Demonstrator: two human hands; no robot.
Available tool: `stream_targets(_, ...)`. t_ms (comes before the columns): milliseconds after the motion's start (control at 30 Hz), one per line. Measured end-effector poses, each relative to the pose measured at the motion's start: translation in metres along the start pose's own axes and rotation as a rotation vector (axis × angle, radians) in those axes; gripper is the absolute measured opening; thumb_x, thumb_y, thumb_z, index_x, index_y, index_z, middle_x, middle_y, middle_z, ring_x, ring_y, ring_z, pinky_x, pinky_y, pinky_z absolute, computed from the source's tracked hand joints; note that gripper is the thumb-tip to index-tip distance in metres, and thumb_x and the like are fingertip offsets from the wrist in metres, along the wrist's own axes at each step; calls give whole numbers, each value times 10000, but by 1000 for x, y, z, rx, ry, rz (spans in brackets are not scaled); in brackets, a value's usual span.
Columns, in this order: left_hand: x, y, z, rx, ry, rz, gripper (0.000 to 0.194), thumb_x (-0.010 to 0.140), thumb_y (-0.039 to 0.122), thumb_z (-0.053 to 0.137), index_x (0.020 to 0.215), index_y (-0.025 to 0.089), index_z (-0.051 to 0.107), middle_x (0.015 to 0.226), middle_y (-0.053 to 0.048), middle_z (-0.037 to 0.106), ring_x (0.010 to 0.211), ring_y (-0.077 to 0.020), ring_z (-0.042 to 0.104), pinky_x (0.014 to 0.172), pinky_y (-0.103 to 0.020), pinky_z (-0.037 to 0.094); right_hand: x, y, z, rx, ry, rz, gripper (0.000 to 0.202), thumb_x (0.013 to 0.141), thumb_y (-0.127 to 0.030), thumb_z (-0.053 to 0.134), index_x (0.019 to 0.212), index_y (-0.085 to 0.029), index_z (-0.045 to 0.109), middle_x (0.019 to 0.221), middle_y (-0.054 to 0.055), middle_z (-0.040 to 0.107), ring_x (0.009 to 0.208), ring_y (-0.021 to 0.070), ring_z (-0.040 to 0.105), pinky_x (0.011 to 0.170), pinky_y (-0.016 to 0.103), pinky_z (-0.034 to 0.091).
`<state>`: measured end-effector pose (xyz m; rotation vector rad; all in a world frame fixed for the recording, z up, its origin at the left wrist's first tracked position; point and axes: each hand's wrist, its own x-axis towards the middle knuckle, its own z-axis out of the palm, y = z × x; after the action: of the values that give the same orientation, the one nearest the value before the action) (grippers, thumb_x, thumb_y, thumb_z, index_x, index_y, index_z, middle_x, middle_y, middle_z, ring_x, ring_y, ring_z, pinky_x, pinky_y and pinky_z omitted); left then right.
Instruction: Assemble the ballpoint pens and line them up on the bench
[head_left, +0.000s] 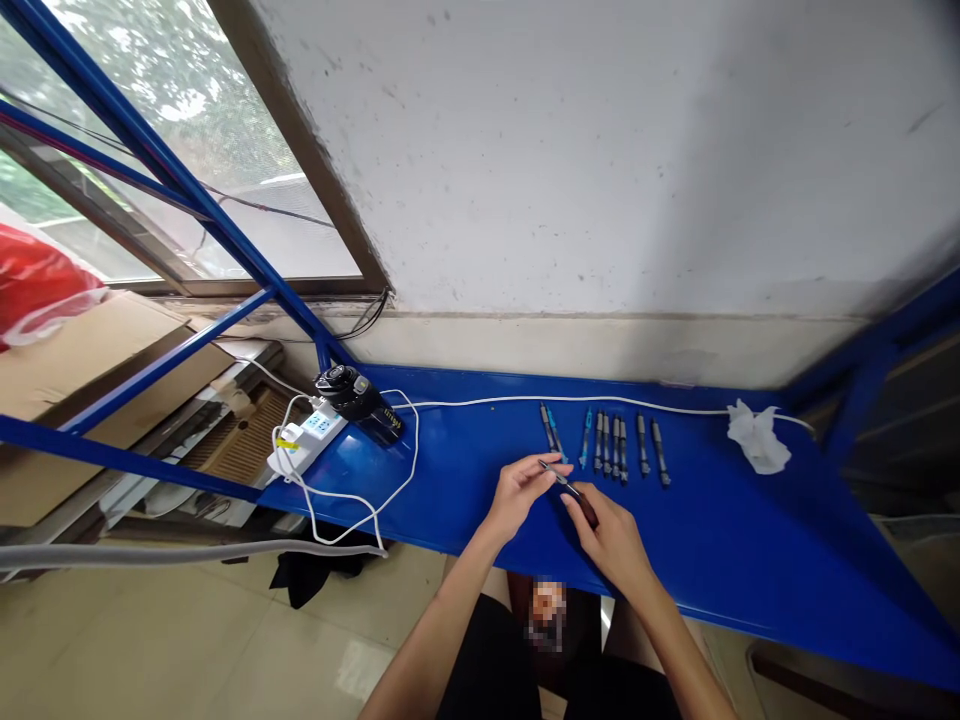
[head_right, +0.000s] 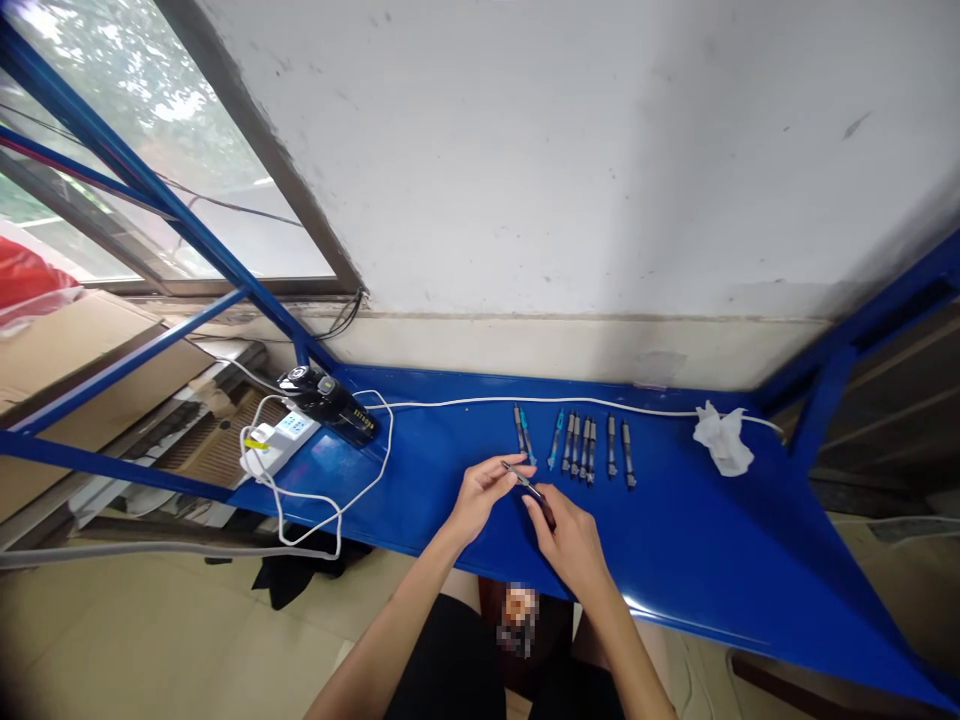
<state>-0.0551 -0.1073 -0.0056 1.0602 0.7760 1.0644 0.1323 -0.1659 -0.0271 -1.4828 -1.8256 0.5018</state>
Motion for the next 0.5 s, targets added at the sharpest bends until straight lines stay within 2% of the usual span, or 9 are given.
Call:
stream_targets(100,1,-2,0,49,48,6,315,941,443,826,1076,159,819,1066,-146,849,1001,-270,779,971,-378,562,0,1,0,18,-6,-38,320,1151,-396,401,1268,-268,670,1166,95,799,1027,266,796,842,350,586)
stream_targets(200,2,-4,1,88,82,10,279,938,433,830,999,162,801,1026,-127,850,913,-228,759,882,-330,554,-1,5,3,25,14,-18,267,1145,-397,419,1202,-260,641,1089,82,801,927,256,805,781,339,582)
stream_targets(367,2,-5,4,113,68,12,289,954,447,810,974,165,755,1042,-129,850,928,-224,765,904,-336,558,-2,5,6,-12,4,52,223,1129,-459,464,1141,-261,566,883,25,788,720,245,785,621,312,514)
stream_targets(500,3,-8,3,86,36,23,297,991,458,768,962,174,685,1056,-129,850,982,-235,780,911,-347,565,0,1,3,-89,2,-7,271,1155,-424,413,1219,-260,618,1006,46,805,869,241,807,695,310,518)
